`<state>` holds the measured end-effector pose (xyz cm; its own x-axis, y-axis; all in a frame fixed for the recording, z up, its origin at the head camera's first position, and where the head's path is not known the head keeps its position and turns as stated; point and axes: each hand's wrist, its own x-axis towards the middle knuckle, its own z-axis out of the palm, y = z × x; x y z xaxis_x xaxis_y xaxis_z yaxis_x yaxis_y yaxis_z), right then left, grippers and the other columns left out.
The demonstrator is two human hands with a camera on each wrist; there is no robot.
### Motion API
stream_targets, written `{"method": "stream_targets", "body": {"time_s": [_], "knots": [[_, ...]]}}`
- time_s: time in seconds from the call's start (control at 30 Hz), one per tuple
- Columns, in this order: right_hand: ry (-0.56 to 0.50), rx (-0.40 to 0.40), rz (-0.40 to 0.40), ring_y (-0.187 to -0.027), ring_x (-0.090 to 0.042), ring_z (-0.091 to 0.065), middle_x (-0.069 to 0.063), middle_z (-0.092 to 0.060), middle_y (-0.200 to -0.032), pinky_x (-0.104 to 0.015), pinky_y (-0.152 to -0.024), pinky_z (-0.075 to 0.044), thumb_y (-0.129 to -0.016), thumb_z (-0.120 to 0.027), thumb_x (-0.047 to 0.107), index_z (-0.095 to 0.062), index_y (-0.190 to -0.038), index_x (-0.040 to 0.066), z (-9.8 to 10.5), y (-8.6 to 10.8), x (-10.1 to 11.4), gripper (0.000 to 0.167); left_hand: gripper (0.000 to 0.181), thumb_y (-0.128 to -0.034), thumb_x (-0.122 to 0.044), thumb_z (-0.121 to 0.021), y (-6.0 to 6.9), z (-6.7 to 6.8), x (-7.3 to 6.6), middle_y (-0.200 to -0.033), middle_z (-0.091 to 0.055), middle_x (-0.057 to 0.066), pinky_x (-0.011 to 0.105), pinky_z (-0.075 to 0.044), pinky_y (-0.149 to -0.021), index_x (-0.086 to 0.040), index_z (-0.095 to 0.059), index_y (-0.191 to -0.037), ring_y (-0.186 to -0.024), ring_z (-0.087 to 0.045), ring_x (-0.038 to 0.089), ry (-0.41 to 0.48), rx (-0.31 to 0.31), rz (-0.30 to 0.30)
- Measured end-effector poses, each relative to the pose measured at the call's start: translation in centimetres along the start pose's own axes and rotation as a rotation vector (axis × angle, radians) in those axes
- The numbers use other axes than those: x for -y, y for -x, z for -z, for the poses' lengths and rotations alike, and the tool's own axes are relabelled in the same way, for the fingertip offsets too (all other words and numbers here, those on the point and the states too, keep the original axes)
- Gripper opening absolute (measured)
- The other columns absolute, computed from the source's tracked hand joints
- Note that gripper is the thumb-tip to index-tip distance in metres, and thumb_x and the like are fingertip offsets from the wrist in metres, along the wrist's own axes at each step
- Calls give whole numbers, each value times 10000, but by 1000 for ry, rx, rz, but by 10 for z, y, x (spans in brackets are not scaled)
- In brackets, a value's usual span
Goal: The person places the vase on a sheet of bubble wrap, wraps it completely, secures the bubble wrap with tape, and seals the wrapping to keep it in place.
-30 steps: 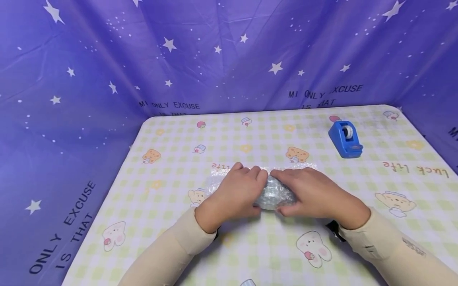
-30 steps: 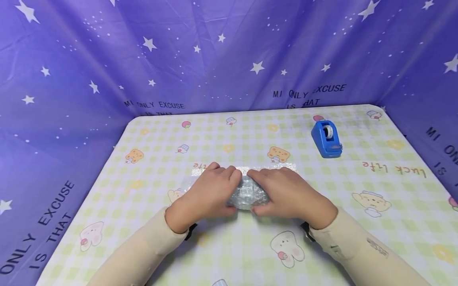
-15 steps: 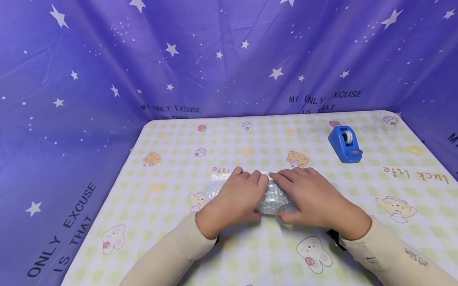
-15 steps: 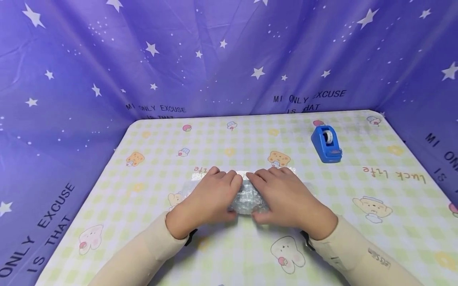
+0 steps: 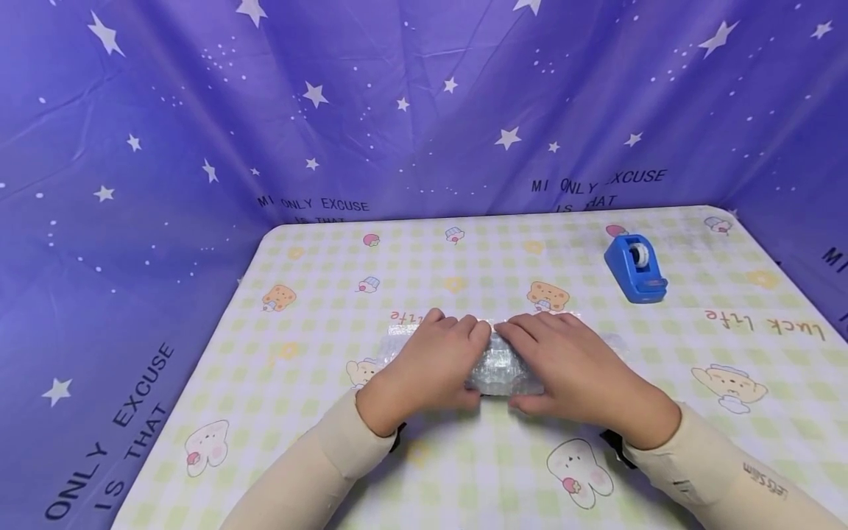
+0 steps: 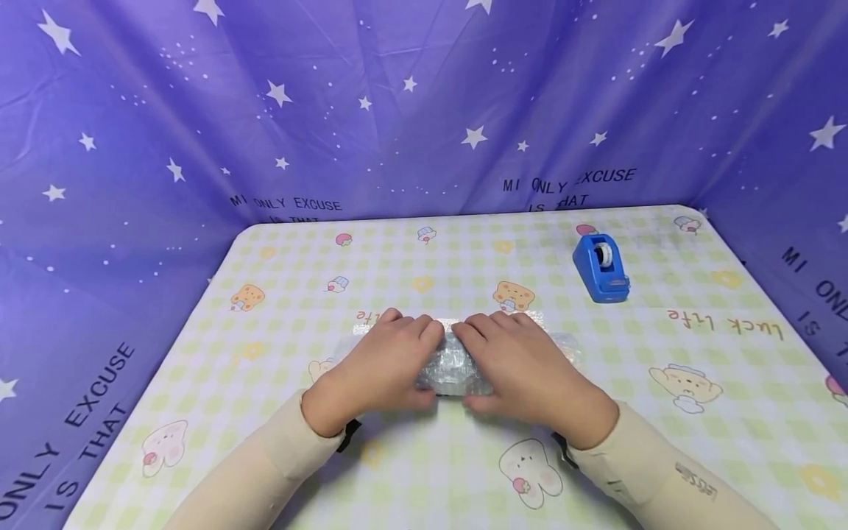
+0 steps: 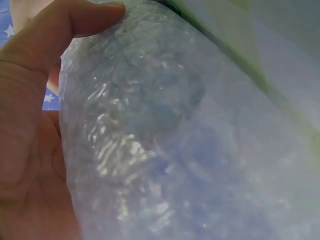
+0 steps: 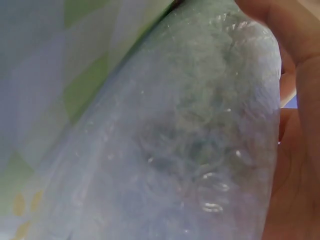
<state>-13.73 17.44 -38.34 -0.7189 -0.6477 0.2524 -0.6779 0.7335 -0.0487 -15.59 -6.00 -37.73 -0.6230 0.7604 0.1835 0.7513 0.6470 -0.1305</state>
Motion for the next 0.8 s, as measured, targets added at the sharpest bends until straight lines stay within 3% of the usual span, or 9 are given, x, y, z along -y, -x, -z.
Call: {"method": "stream_targets", "body": {"time_s": [0.47,0.8], "knots": [[-3,-5,-8,-1255,-277,-595,-58,-624,-1337,-565,-1048,-462,-656,-891,604,-534,-1429,90,-2,0,2,995,695,-668,-515,-846,-2,1,5,-1011,-643,-47,338,-404,-762,-142,-555,-1177,-825,-634,156,99,71,28],[6,-25,6,-1118,-270,-663,-57,-668,-1218,-519,-979,-496,-655,-901,573,-576,-1354,67,-3,-1,2,922,657,-663,-493,-829,-2,1,8,-983,-633,-49,334,-417,-734,-150,-551,-1150,-802,-625,142,145,59,5]]}}
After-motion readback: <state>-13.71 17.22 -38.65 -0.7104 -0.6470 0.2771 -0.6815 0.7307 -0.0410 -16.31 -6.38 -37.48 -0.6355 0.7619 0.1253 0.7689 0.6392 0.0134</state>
